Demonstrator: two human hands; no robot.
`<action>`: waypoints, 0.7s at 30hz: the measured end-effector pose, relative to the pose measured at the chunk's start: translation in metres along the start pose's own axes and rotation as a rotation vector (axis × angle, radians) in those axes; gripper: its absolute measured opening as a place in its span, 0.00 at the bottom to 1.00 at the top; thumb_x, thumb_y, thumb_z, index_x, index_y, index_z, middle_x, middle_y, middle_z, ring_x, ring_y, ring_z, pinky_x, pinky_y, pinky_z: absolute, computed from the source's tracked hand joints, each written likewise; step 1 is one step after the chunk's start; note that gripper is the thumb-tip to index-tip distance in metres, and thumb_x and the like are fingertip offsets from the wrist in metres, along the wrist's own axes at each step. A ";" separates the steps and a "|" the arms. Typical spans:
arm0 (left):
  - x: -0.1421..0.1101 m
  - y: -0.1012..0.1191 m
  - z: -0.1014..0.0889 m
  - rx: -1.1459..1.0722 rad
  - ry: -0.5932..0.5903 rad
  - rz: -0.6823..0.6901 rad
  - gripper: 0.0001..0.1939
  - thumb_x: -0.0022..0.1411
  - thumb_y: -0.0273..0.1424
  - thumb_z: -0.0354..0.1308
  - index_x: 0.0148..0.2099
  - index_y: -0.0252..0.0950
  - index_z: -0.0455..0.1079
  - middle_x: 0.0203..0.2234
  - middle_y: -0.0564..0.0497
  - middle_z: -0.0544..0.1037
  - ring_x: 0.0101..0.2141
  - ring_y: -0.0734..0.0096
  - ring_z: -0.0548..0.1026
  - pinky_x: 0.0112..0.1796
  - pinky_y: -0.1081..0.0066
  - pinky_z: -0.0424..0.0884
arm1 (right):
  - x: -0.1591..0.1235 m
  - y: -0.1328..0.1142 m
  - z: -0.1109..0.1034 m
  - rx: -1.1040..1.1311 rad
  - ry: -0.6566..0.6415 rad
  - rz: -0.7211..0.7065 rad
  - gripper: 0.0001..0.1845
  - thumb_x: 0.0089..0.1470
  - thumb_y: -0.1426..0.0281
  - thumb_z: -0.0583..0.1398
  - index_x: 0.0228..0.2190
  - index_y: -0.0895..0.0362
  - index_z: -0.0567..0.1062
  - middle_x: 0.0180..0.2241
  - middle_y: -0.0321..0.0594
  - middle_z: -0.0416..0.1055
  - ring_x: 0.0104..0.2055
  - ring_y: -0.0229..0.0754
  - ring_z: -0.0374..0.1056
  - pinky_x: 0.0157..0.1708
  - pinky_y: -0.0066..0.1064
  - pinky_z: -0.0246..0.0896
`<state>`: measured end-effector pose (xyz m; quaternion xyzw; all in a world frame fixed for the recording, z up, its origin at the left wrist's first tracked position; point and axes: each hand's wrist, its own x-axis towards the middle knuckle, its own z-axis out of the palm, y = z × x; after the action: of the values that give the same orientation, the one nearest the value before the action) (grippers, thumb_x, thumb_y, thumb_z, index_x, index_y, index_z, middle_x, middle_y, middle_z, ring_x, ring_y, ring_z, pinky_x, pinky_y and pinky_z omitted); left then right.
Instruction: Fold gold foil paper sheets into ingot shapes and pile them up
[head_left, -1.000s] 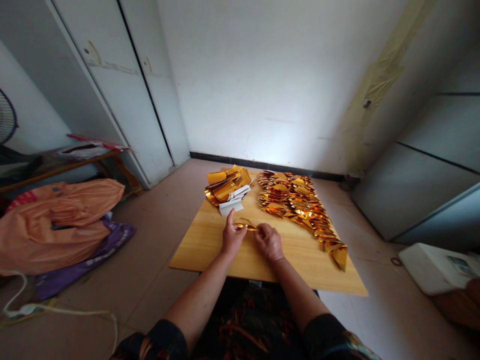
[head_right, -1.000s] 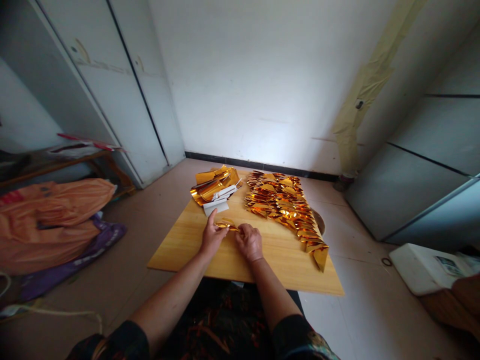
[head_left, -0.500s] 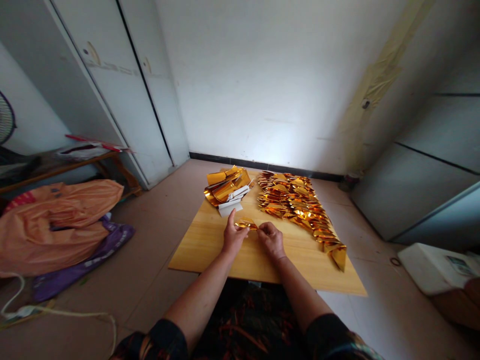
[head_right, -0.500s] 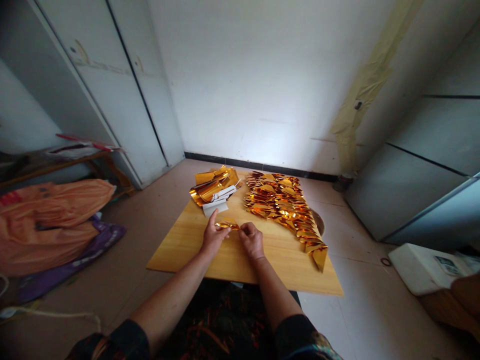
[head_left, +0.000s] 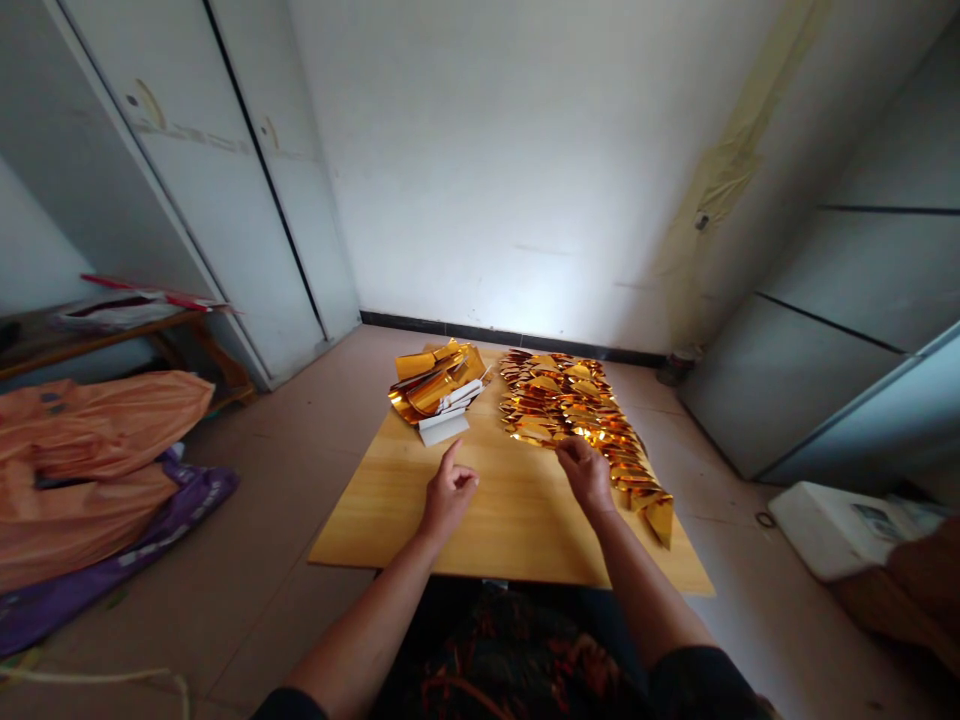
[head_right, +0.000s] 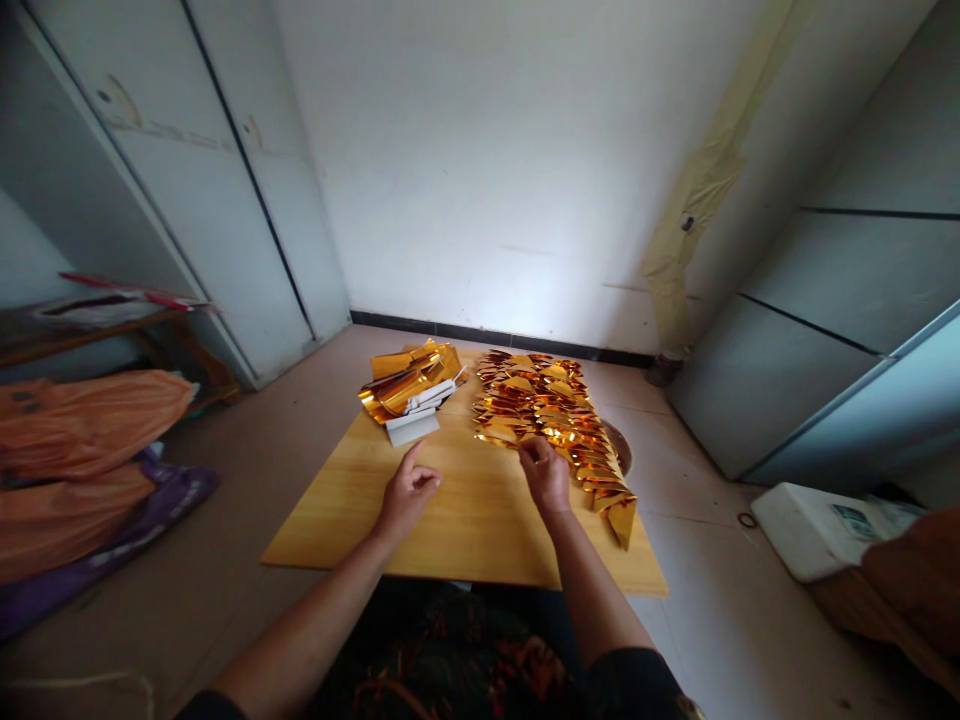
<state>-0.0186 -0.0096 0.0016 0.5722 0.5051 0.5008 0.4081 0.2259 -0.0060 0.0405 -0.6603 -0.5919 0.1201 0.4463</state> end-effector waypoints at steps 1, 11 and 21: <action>-0.001 -0.001 0.000 0.023 -0.013 0.010 0.35 0.52 0.31 0.56 0.62 0.35 0.53 0.27 0.55 0.77 0.29 0.73 0.74 0.35 0.73 0.68 | 0.007 0.005 -0.009 -0.043 0.016 0.012 0.11 0.47 0.62 0.55 0.26 0.55 0.74 0.24 0.37 0.73 0.27 0.40 0.67 0.28 0.26 0.57; -0.006 0.002 0.000 0.118 -0.036 0.046 0.27 0.53 0.30 0.53 0.56 0.35 0.62 0.27 0.55 0.76 0.29 0.73 0.73 0.35 0.72 0.68 | 0.067 0.037 -0.035 -0.369 0.031 0.037 0.08 0.48 0.68 0.56 0.28 0.55 0.75 0.26 0.36 0.74 0.27 0.38 0.66 0.27 0.25 0.51; -0.006 -0.003 -0.001 0.163 -0.038 0.004 0.23 0.52 0.31 0.52 0.51 0.36 0.68 0.26 0.55 0.76 0.29 0.72 0.74 0.35 0.72 0.70 | 0.106 0.022 0.019 -0.456 -0.052 0.097 0.09 0.50 0.68 0.57 0.32 0.53 0.77 0.29 0.37 0.74 0.29 0.38 0.65 0.25 0.25 0.48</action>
<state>-0.0196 -0.0153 -0.0024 0.6139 0.5351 0.4481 0.3687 0.2562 0.0983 0.0532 -0.7684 -0.5827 0.0215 0.2639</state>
